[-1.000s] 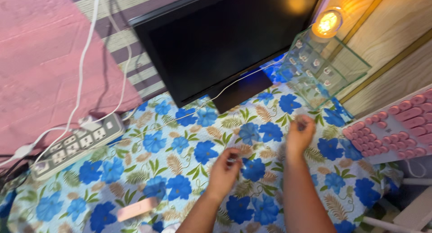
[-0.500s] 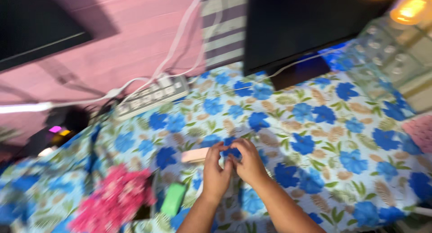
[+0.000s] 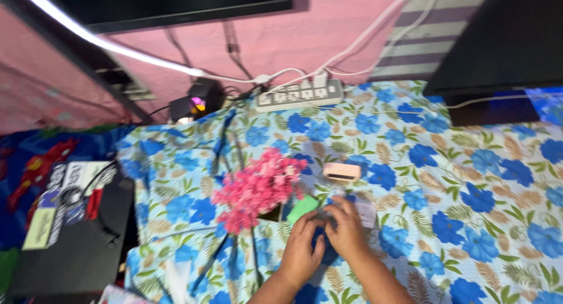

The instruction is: The person cleans a small glass container with a cloth, wipes several small items, and places a small decorative plant on a shelf.

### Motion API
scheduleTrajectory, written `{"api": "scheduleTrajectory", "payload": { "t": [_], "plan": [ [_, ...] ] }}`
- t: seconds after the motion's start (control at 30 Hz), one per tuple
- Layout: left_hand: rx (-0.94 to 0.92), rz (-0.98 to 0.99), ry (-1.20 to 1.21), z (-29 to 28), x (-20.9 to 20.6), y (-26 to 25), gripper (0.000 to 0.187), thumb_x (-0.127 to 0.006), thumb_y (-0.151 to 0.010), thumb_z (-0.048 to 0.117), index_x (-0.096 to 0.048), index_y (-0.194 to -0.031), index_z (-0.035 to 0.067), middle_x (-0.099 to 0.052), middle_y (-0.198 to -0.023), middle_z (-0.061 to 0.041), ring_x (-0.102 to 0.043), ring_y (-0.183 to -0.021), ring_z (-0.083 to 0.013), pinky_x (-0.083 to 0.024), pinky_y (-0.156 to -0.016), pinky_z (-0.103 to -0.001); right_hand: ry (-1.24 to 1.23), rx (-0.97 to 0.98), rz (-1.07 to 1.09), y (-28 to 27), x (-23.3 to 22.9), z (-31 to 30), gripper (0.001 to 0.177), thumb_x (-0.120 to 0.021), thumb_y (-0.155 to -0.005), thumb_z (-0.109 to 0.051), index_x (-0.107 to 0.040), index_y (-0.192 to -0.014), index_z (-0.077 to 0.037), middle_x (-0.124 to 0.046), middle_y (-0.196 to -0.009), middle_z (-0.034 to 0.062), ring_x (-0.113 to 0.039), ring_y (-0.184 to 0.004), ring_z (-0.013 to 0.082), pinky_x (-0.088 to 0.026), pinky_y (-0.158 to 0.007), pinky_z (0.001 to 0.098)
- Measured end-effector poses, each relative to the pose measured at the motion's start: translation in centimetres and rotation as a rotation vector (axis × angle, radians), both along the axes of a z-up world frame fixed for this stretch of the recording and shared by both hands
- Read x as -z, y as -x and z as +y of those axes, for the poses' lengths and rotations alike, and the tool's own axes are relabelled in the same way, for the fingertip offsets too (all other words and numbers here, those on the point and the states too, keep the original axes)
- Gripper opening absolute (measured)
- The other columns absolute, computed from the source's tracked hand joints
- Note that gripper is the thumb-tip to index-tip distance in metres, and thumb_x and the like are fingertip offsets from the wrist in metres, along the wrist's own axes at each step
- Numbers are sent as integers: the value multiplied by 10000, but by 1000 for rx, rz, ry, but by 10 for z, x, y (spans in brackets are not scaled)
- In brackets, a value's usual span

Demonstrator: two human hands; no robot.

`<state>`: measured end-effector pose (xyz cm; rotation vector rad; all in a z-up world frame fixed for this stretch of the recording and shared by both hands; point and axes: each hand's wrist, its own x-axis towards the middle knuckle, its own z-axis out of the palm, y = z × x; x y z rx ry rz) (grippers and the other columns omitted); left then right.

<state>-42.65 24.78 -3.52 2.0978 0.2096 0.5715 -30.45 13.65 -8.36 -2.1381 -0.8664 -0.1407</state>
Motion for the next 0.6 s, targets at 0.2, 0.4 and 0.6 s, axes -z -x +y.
{"api": "scheduleTrajectory", "payload": {
  "t": [0.2, 0.4, 0.6],
  "plan": [
    [-279, 74, 198, 38, 40, 59, 227, -638, -822, 28, -644, -1049, 44, -662, -1126, -136, -652, -1076, -323, -559, -864, -388, -41, 10, -10, 24, -9, 31, 294, -760, -713, -60, -716, -1004, -57, -601, -1269, 205, -564, -1193, 421, -464, -981, 469],
    [-557, 47, 213, 87, 70, 56, 492, -718, -765, 65, -605, -1244, 50, -631, -1100, -156, -615, -974, -334, -511, -855, -408, -22, -131, 92, 68, -11, 71, 243, -766, -733, -97, -724, -972, -101, -669, -1073, 108, -639, -1060, 336, -520, -935, 417],
    [-434, -60, 167, 92, 57, 44, 616, -769, -748, 90, -589, -1335, 30, -629, -1311, -215, -581, -1220, -411, -457, -1031, -486, -68, 5, -33, 44, -4, 63, 250, -713, -703, -48, -689, -951, -74, -662, -1119, 117, -627, -1116, 340, -512, -983, 429]
  ]
}}
